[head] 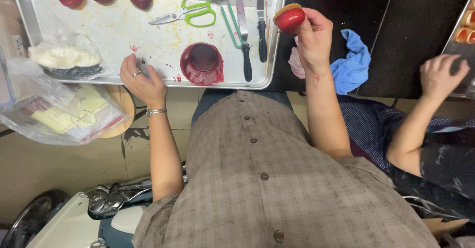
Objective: The person glazes heart-shaped donuts with red glaze. They hold a donut in one hand, use a knife to spread and smooth the red glaze over its surface, place the finished donut on a tray with others, wipe their hands and the knife on a cloth, wash the cloth under a sink tap, and return to glaze more donuts.
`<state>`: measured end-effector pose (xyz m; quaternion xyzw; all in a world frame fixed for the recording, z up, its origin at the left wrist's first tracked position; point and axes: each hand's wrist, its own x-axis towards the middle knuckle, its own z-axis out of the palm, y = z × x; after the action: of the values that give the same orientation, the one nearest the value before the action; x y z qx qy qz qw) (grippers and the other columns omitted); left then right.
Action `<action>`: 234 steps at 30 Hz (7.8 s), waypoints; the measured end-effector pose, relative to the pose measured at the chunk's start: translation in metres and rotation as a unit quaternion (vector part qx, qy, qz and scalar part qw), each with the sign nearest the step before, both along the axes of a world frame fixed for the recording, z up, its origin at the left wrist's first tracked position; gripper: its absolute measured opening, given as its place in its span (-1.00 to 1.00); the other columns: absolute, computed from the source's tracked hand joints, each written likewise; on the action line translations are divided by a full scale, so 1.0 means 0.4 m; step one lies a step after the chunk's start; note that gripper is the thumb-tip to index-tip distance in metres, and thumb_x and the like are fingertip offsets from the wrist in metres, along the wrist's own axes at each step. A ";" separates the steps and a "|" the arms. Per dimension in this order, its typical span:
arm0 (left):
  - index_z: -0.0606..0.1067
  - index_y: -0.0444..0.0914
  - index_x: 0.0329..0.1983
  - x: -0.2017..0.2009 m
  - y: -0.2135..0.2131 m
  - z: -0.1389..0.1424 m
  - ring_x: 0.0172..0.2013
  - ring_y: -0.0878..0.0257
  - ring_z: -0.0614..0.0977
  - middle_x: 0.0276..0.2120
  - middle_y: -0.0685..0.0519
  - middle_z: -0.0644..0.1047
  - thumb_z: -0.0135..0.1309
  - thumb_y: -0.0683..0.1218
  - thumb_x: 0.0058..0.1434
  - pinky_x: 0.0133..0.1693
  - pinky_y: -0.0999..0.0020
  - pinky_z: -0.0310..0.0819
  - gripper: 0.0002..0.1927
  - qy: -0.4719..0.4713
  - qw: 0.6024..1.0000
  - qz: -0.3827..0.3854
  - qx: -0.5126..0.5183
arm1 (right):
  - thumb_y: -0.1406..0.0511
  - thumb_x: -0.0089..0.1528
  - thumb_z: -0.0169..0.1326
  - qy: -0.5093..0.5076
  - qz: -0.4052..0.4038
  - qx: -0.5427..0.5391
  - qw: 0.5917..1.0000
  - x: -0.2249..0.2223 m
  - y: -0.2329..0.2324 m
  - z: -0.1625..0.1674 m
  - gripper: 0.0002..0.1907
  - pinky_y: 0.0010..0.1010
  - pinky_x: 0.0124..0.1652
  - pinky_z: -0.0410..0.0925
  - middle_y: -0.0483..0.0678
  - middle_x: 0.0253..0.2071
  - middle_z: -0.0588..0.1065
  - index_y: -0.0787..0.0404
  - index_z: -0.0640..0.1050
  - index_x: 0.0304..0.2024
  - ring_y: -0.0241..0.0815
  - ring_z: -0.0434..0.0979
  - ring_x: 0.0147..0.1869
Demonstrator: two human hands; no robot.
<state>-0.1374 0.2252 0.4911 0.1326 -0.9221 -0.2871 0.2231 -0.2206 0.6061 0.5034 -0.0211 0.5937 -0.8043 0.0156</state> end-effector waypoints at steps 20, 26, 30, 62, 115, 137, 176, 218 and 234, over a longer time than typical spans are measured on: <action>0.38 -0.38 0.24 -0.005 -0.099 -0.005 0.18 -0.16 0.43 0.17 -0.21 0.43 0.07 -0.08 0.29 0.24 -0.04 0.20 -0.51 -0.001 1.000 0.003 0.003 | 0.27 0.45 0.10 0.056 0.075 0.026 0.995 0.025 -0.101 0.082 -0.75 -0.41 -0.09 0.49 0.13 -0.14 0.60 0.40 0.53 -0.04 -0.12 0.64 -0.09; 0.38 -0.38 0.24 -0.011 -0.112 0.003 0.17 -0.16 0.44 0.16 -0.21 0.44 0.06 -0.07 0.29 0.23 -0.03 0.20 -0.51 0.006 1.000 0.001 0.001 | 0.39 0.45 0.07 0.051 0.059 0.039 0.996 0.019 -0.125 0.091 -0.88 -0.41 -0.05 0.47 0.08 -0.16 0.57 0.38 0.56 -0.09 -0.14 0.60 -0.07; 0.38 -0.37 0.23 -0.013 -0.117 0.005 0.16 -0.15 0.44 0.15 -0.20 0.44 0.06 -0.06 0.30 0.22 -0.03 0.21 -0.52 0.010 1.000 0.001 0.000 | 0.42 0.43 0.05 0.068 0.061 0.041 0.995 0.020 -0.132 0.101 -0.89 -0.43 -0.05 0.47 0.07 -0.18 0.56 0.37 0.57 -0.12 -0.16 0.59 -0.07; 0.42 -0.36 0.18 -0.018 -0.139 0.012 0.13 -0.13 0.47 0.12 -0.18 0.46 0.06 -0.08 0.28 0.18 -0.01 0.23 -0.56 0.014 1.000 0.005 -0.004 | 0.44 0.37 0.15 -0.010 -0.033 0.076 0.996 0.013 -0.137 0.069 -0.86 -0.60 -0.23 0.29 -0.05 -0.29 0.60 0.46 0.64 -0.11 -0.42 0.45 -0.29; 0.48 -0.32 0.14 -0.051 -0.071 -0.002 0.10 -0.10 0.47 0.09 -0.13 0.47 0.10 -0.11 0.22 0.16 0.02 0.22 -0.59 0.017 1.000 0.008 -0.010 | 0.32 0.33 0.18 -0.183 0.030 0.167 0.968 -0.049 -0.222 0.018 -0.83 -0.65 -0.42 0.33 -0.07 -0.30 0.63 0.33 0.63 -0.14 -0.40 0.57 -0.38; 0.49 -0.30 0.09 -0.053 -0.027 -0.019 0.06 -0.07 0.49 0.07 -0.12 0.48 0.09 -0.11 0.26 0.14 0.03 0.24 -0.65 0.027 1.000 0.001 -0.014 | 0.30 0.33 0.20 -0.179 0.040 0.175 0.967 -0.068 -0.197 0.002 -0.81 -0.63 -0.42 0.35 -0.10 -0.32 0.61 0.34 0.63 -0.12 -0.41 0.56 -0.38; 0.51 -0.26 0.03 -0.050 0.035 -0.038 0.05 -0.04 0.49 0.05 -0.08 0.49 0.07 -0.13 0.24 0.13 0.05 0.23 -0.71 0.031 0.999 0.001 -0.013 | 0.33 0.36 0.16 -0.171 0.047 0.172 0.969 -0.059 -0.155 -0.013 -0.83 -0.63 -0.42 0.37 -0.07 -0.28 0.61 0.34 0.63 -0.09 -0.39 0.57 -0.37; 0.54 -0.25 -0.04 -0.059 0.036 -0.046 0.00 -0.01 0.50 0.02 -0.06 0.49 0.06 -0.13 0.23 0.10 0.07 0.23 -0.75 0.034 0.999 0.000 -0.020 | 0.33 0.35 0.15 -0.183 0.046 0.114 0.975 -0.062 -0.133 -0.023 -0.78 -0.61 -0.40 0.40 -0.04 -0.26 0.60 0.39 0.60 -0.06 -0.34 0.58 -0.35; 0.32 -0.40 0.25 -0.191 -0.098 0.013 0.06 -0.16 0.53 0.09 -0.19 0.42 0.30 -0.15 0.28 0.05 0.12 0.47 -0.43 0.026 0.999 0.023 0.038 | 0.33 0.37 0.16 -0.184 0.046 0.087 0.978 -0.084 -0.107 -0.060 -0.81 -0.59 -0.40 0.39 -0.05 -0.26 0.60 0.37 0.60 -0.06 -0.33 0.58 -0.35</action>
<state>-0.2137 0.1861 0.4965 0.1548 -0.9011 -0.3202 0.2480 -0.2541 0.5633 0.4794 0.1018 0.6468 -0.7380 0.1631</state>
